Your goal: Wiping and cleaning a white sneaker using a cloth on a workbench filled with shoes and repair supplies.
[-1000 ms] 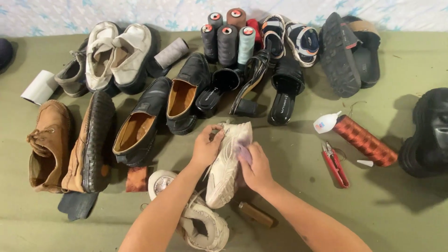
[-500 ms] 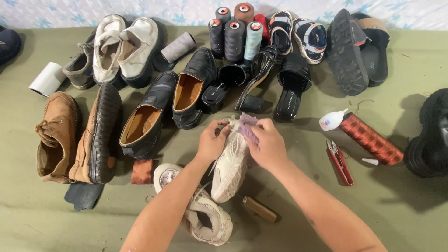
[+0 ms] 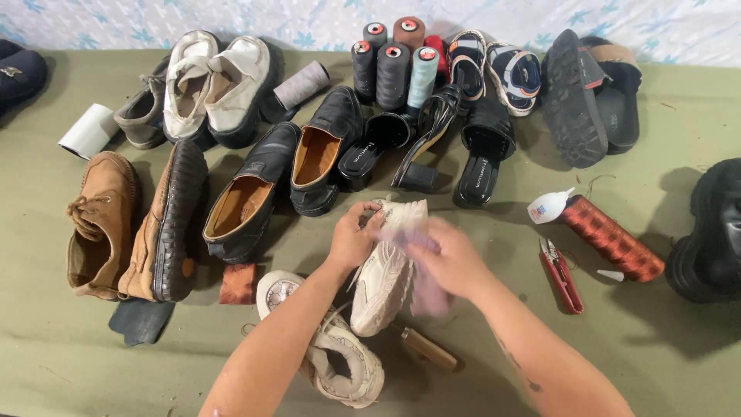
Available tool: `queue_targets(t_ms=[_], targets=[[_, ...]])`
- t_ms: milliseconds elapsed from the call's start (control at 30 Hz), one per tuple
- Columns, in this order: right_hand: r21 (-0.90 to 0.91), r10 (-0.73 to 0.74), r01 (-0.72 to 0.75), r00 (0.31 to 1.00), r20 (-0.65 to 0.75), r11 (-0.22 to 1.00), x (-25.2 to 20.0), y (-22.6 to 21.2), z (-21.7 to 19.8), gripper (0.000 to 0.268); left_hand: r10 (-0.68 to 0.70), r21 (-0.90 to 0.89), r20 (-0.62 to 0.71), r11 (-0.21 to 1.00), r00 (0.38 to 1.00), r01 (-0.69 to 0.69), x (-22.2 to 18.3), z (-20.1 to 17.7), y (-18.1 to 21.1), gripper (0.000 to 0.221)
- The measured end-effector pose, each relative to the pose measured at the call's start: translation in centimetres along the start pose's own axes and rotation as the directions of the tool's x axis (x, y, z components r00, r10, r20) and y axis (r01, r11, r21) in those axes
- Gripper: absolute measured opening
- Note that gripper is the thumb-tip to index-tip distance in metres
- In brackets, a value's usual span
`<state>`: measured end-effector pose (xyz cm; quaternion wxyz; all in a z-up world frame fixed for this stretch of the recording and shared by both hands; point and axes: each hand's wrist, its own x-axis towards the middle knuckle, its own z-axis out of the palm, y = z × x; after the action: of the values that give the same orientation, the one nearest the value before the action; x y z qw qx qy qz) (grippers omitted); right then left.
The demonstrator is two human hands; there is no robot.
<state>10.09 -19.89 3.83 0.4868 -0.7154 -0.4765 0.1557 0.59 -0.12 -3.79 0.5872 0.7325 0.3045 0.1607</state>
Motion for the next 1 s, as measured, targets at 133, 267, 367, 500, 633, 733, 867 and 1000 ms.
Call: queue_targets(t_ms=[133,267,367,500,633,733,867,1000], targets=[[-0.436,-0.291,0.221,0.951,-0.102,0.873,2.1,2.3,1.4,0.023,-0.003,0.025,-0.027,1.000,1.000,0.003,0.5,0.0,-0.3,0.023],[-0.562,-0.152,0.123,0.988,-0.005,0.818,0.0,0.9,4.0,0.038,0.020,-0.042,-0.030,0.999,0.999,-0.021,0.3,-0.1,-0.4,0.019],[-0.420,-0.049,0.062,0.998,0.042,0.905,-1.7,-2.7,3.8,0.039,0.019,-0.083,-0.027,0.996,0.999,-0.021,-0.3,-0.1,0.4,0.020],[-0.362,-0.044,0.097,0.988,0.150,0.927,-3.7,-6.1,3.6,0.039,0.031,-0.098,0.061,0.995,0.998,-0.024,-0.8,-0.7,2.4,0.017],[-0.317,-0.287,0.360,0.924,0.254,0.877,-5.9,-8.5,4.8,0.033,-0.116,-0.078,0.033,0.990,0.993,0.119,-1.6,-0.7,4.0,0.015],[-0.170,-0.368,0.449,0.856,0.361,0.877,-7.4,-7.7,6.3,0.036,-0.123,-0.085,0.040,0.988,0.992,0.126,-1.9,-0.9,4.4,0.015],[-0.254,-0.459,0.480,0.877,0.140,0.840,-4.1,-8.5,3.7,0.041,-0.142,-0.145,0.025,0.979,0.990,0.144,-1.6,-0.7,4.3,0.016],[-0.384,-0.296,0.238,0.950,-0.099,0.892,-0.2,-5.0,1.8,0.037,0.040,-0.117,0.013,0.992,0.999,-0.038,-0.3,-0.3,1.1,0.014]])
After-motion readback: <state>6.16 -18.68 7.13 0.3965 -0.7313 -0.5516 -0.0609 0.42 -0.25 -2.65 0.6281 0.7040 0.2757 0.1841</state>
